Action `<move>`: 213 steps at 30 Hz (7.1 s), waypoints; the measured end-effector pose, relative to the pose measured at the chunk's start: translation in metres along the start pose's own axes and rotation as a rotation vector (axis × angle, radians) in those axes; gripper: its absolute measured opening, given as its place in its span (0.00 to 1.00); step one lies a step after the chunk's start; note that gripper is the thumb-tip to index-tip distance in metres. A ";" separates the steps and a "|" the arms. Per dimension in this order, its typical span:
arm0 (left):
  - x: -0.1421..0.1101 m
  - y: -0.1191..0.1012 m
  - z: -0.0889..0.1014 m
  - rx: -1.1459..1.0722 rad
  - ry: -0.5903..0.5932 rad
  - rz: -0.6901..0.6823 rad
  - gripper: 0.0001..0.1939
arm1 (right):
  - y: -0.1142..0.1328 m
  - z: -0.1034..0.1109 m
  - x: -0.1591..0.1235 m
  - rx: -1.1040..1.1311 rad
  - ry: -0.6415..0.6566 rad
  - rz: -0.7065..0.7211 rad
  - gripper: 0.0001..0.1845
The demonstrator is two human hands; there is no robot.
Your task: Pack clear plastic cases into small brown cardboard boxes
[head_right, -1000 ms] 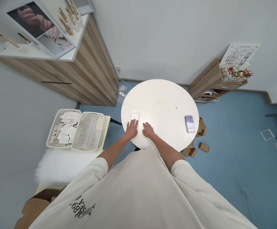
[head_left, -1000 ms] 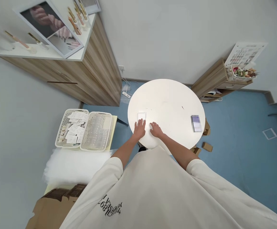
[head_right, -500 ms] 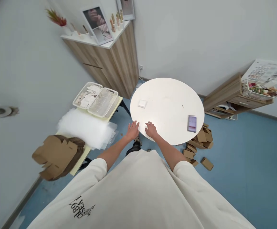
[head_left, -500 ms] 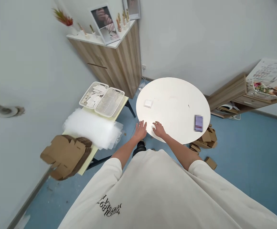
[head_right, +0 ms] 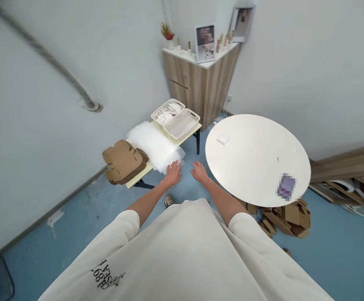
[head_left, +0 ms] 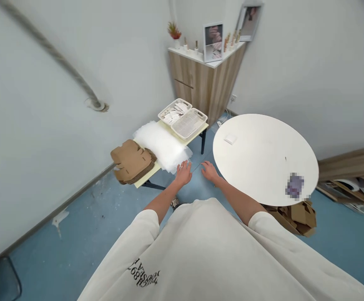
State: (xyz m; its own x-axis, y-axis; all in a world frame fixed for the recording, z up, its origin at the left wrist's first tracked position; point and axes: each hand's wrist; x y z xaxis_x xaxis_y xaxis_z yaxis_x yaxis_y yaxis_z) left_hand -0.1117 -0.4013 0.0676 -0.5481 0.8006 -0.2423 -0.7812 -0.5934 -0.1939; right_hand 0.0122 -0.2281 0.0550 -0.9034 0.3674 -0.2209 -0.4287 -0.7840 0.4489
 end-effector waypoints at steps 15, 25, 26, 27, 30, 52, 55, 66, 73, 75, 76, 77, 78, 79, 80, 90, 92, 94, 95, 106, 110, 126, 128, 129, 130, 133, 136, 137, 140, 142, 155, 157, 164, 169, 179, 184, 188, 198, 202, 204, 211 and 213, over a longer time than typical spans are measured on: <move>-0.094 0.270 0.022 -0.107 -0.185 0.337 0.25 | 0.231 -0.099 0.107 -0.063 0.109 0.322 0.23; -0.101 0.362 0.016 -0.159 0.001 0.456 0.31 | 0.301 -0.115 0.141 -0.141 0.141 0.401 0.23; -0.100 0.364 0.016 -0.178 0.006 0.455 0.31 | 0.304 -0.114 0.144 -0.155 0.150 0.401 0.23; -0.099 0.366 0.017 -0.194 0.011 0.455 0.30 | 0.307 -0.113 0.147 -0.170 0.157 0.404 0.23; -0.098 0.371 0.021 -0.234 0.015 0.453 0.24 | 0.317 -0.111 0.155 -0.213 0.178 0.419 0.24; -0.118 0.361 0.025 0.002 -0.015 0.295 0.24 | 0.349 -0.128 0.182 -0.452 0.256 0.468 0.22; -0.125 0.363 0.034 0.034 -0.097 0.270 0.25 | 0.355 -0.122 0.185 -0.425 0.202 0.479 0.21; -0.142 0.375 0.084 0.026 -0.284 0.199 0.23 | 0.381 -0.086 0.194 -0.395 0.049 0.609 0.25; -0.124 0.348 0.108 -0.062 -0.436 0.120 0.28 | 0.369 -0.038 0.188 -0.365 -0.090 0.610 0.32; -0.114 0.334 0.117 -0.058 -0.456 0.097 0.29 | 0.359 -0.021 0.182 -0.374 -0.114 0.589 0.33; -0.109 0.326 0.121 -0.057 -0.459 0.083 0.29 | 0.352 -0.012 0.178 -0.377 -0.132 0.577 0.34; -0.103 0.317 0.124 -0.054 -0.460 0.066 0.29 | 0.345 -0.004 0.173 -0.376 -0.154 0.562 0.34; -0.096 0.308 0.128 -0.051 -0.458 0.044 0.29 | 0.336 0.003 0.168 -0.372 -0.177 0.545 0.34; -0.089 0.297 0.130 -0.048 -0.455 0.019 0.29 | 0.326 0.010 0.162 -0.366 -0.198 0.523 0.34; -0.082 0.286 0.133 -0.044 -0.452 -0.005 0.29 | 0.315 0.017 0.155 -0.362 -0.216 0.495 0.34; 0.005 0.091 0.119 -0.025 -0.377 -0.272 0.29 | 0.129 0.084 0.041 -0.324 -0.340 0.136 0.34; 0.018 0.042 0.108 -0.035 -0.359 -0.329 0.29 | 0.084 0.092 0.011 -0.338 -0.352 0.059 0.34; 0.028 -0.007 0.094 -0.029 -0.340 -0.380 0.29 | 0.041 0.097 -0.019 -0.368 -0.379 -0.015 0.35; 0.033 -0.029 0.087 -0.020 -0.332 -0.404 0.29 | 0.021 0.098 -0.034 -0.390 -0.400 -0.045 0.35; 0.066 -0.188 0.025 0.086 -0.185 -0.664 0.28 | -0.115 0.079 -0.150 -0.480 -0.483 -0.323 0.32; 0.087 -0.209 0.006 0.116 -0.095 -0.747 0.28 | -0.136 0.068 -0.163 -0.423 -0.440 -0.432 0.31; 0.212 -0.246 -0.038 0.160 0.165 -0.888 0.25 | -0.205 0.060 -0.105 -0.178 -0.101 -0.764 0.32; 0.222 -0.245 -0.043 0.169 0.195 -0.888 0.25 | -0.210 0.057 -0.099 -0.147 -0.080 -0.780 0.32; 0.225 -0.245 -0.046 0.175 0.210 -0.885 0.25 | -0.213 0.055 -0.097 -0.133 -0.072 -0.780 0.32; 0.229 -0.245 -0.049 0.182 0.226 -0.881 0.25 | -0.217 0.053 -0.096 -0.118 -0.064 -0.772 0.31; 0.237 -0.244 -0.056 0.216 0.274 -0.863 0.23 | -0.228 0.049 -0.093 -0.069 -0.018 -0.725 0.27; 0.240 -0.245 -0.061 0.263 0.297 -0.840 0.23 | -0.238 0.048 -0.092 -0.025 0.052 -0.666 0.22; 0.239 -0.247 -0.062 0.274 0.295 -0.838 0.23 | -0.241 0.049 -0.093 -0.016 0.068 -0.650 0.21; 0.236 -0.260 -0.064 0.282 0.285 -0.858 0.23 | -0.251 0.055 -0.094 0.000 0.091 -0.614 0.20; 0.234 -0.274 -0.063 0.268 0.297 -0.877 0.23 | -0.258 0.060 -0.095 0.012 0.102 -0.594 0.19; 0.248 -0.325 -0.068 0.218 0.461 -0.758 0.13 | -0.321 0.109 -0.080 0.140 -0.203 -0.830 0.17; 0.247 -0.325 -0.069 0.210 0.456 -0.751 0.13 | -0.343 0.120 -0.072 0.196 -0.328 -0.941 0.15; 0.243 -0.322 -0.077 0.210 0.466 -0.728 0.17 | -0.392 0.125 -0.039 0.446 -0.386 -1.052 0.06; 0.241 -0.320 -0.076 0.212 0.443 -0.674 0.26 | -0.392 0.119 -0.038 0.453 -0.416 -1.018 0.07; 0.242 -0.327 -0.066 0.208 0.456 -0.703 0.28 | -0.365 0.116 -0.068 0.429 -0.336 -0.990 0.11; 0.246 -0.330 -0.066 0.220 0.480 -0.709 0.25 | -0.336 0.122 -0.074 0.188 -0.355 -1.002 0.13; 0.247 -0.330 -0.064 0.195 0.472 -0.708 0.23 | -0.302 0.121 -0.073 0.097 -0.195 -0.819 0.20; 0.249 -0.326 -0.064 0.217 0.448 -0.765 0.23 | -0.281 0.093 -0.064 0.168 0.103 -0.812 0.53; 0.250 -0.323 -0.060 0.200 0.471 -0.770 0.25 | -0.281 0.093 -0.062 0.183 0.101 -0.832 0.53; 0.251 -0.315 -0.053 0.158 0.435 -0.791 0.27 | -0.280 0.094 -0.062 0.181 0.100 -0.838 0.53; 0.255 -0.262 -0.029 0.089 0.177 -0.574 0.34 | -0.275 0.099 -0.060 0.204 0.105 -0.860 0.53; 0.259 -0.254 -0.031 0.067 0.193 -0.491 0.34 | -0.273 0.102 -0.059 0.209 0.116 -0.862 0.53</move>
State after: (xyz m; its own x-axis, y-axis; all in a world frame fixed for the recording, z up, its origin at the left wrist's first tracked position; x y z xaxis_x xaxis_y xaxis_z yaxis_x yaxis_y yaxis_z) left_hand -0.0465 -0.0455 0.0249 -0.0529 0.9493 -0.3100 -0.9527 -0.1410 -0.2692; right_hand 0.1816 0.0152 0.0340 -0.2654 0.7249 -0.6357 -0.9613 -0.1479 0.2327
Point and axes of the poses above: each hand's wrist, its own x-axis towards the middle knuckle, its own z-axis out of the back of the hand, y = z × x, and after that the axes turned 3 degrees about z, right-handed
